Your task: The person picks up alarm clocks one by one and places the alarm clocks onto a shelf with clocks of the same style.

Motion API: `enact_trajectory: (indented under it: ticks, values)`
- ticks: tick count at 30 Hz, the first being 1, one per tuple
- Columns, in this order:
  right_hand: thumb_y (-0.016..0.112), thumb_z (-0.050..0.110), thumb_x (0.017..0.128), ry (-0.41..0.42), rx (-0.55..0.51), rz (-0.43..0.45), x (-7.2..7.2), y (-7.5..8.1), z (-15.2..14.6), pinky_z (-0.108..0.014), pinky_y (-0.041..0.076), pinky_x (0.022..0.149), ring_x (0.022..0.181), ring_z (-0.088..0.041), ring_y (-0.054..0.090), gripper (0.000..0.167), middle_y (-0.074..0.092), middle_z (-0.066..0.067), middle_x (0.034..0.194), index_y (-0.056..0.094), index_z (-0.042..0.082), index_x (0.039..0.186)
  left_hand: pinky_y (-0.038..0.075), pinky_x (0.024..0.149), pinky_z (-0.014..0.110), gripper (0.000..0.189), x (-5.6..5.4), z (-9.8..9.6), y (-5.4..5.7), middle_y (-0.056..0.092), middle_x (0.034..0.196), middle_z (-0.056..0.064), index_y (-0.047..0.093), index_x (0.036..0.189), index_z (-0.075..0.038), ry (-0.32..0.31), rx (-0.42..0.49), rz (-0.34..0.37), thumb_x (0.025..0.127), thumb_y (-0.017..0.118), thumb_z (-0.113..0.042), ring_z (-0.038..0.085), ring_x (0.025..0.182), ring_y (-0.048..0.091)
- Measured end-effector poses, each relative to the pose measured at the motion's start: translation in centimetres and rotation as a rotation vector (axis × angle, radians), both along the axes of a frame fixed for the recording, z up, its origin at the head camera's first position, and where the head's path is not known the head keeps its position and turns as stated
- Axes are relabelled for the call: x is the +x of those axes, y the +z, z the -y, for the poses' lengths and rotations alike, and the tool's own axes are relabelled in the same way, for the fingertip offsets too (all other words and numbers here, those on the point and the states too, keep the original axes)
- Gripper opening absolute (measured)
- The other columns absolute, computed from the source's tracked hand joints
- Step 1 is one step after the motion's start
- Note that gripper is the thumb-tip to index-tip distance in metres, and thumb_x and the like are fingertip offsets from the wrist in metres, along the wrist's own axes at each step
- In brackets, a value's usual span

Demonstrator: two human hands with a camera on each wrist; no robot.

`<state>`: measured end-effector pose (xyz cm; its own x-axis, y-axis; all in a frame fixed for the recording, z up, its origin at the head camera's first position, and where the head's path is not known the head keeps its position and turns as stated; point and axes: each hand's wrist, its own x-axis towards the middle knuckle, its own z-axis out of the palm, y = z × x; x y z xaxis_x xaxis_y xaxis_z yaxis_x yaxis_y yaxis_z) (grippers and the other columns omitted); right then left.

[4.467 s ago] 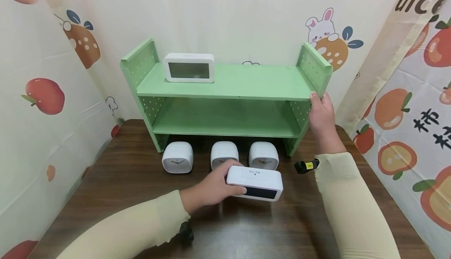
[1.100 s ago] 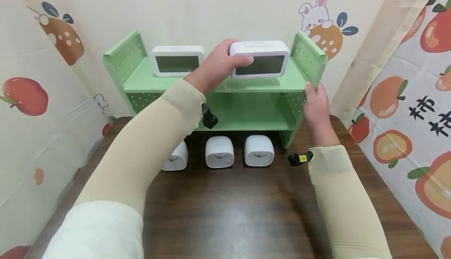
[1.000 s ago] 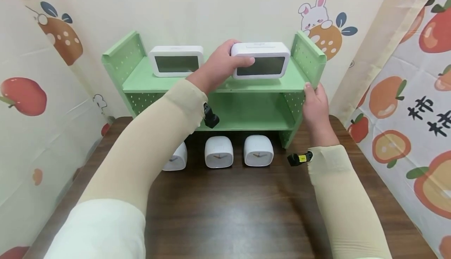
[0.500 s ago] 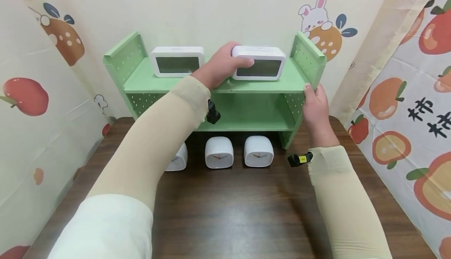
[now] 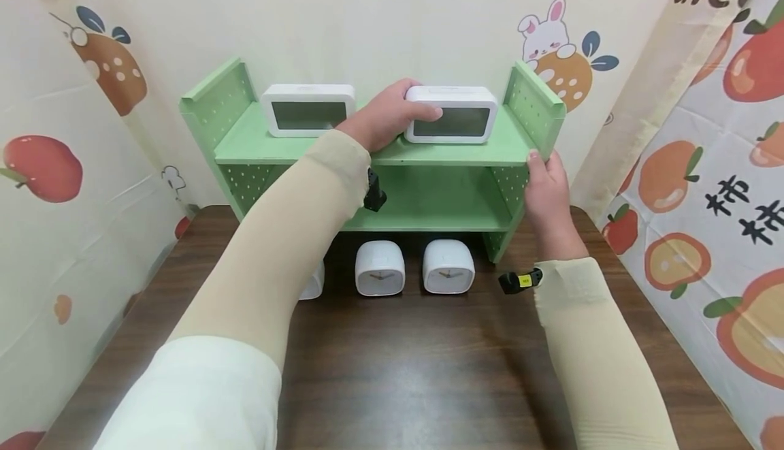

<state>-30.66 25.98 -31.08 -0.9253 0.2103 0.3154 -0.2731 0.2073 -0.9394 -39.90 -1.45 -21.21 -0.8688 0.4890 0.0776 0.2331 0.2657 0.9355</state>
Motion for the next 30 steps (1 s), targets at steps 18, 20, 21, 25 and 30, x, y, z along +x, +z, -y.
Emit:
enact_trajectory:
  ticks: [18,20,21,25,30]
  values:
    - [0.032,0.035,0.112,-0.009,-0.013,-0.024,-0.1,-0.1,0.3,-0.039,0.032,0.114,0.133,-0.021,0.043,0.051,0.048,-0.012,0.144,0.037,0.007,0.155,0.043,0.092,0.026,0.054,0.3,-0.2,-0.2,0.056,0.131,0.001,0.050,0.137,-0.013,0.075,0.015,-0.012,0.092,0.074,-0.028,0.015,0.114,0.051]
    - [0.032,0.035,0.112,-0.013,-0.011,-0.021,0.0,-0.1,0.3,-0.039,0.031,0.116,0.134,-0.021,0.043,0.051,0.047,-0.012,0.145,0.037,0.008,0.155,0.043,0.095,0.026,0.057,0.4,-0.1,-0.1,0.056,0.133,0.000,0.049,0.140,-0.014,0.077,0.037,-0.004,0.092,0.075,-0.028,0.014,0.116,0.052]
    - [0.032,0.035,0.112,-0.012,-0.010,-0.021,0.0,-0.1,0.3,-0.039,0.031,0.116,0.134,-0.021,0.043,0.051,0.047,-0.012,0.146,0.037,0.008,0.155,0.043,0.096,0.025,0.058,0.4,0.0,-0.1,0.055,0.134,0.000,0.049,0.142,-0.014,0.080,0.052,0.000,0.092,0.076,-0.028,0.014,0.117,0.052]
    - [0.032,0.034,0.112,-0.003,-0.011,-0.025,0.0,-0.2,0.4,-0.042,0.031,0.116,0.134,-0.022,0.043,0.052,0.047,-0.013,0.145,0.036,0.007,0.156,0.041,0.102,0.024,0.066,0.7,0.6,0.0,0.055,0.138,-0.002,0.046,0.149,-0.014,0.107,0.082,-0.007,0.093,0.077,-0.029,0.013,0.123,0.052]
    - [0.032,0.038,0.111,-0.025,-0.005,0.006,0.1,0.0,0.2,-0.041,0.033,0.113,0.131,-0.020,0.044,0.053,0.048,-0.010,0.143,0.036,0.008,0.155,0.040,0.104,0.024,0.070,1.3,1.4,0.2,0.055,0.140,-0.002,0.045,0.151,-0.015,0.116,0.053,-0.066,0.092,0.079,-0.032,0.011,0.126,0.051]
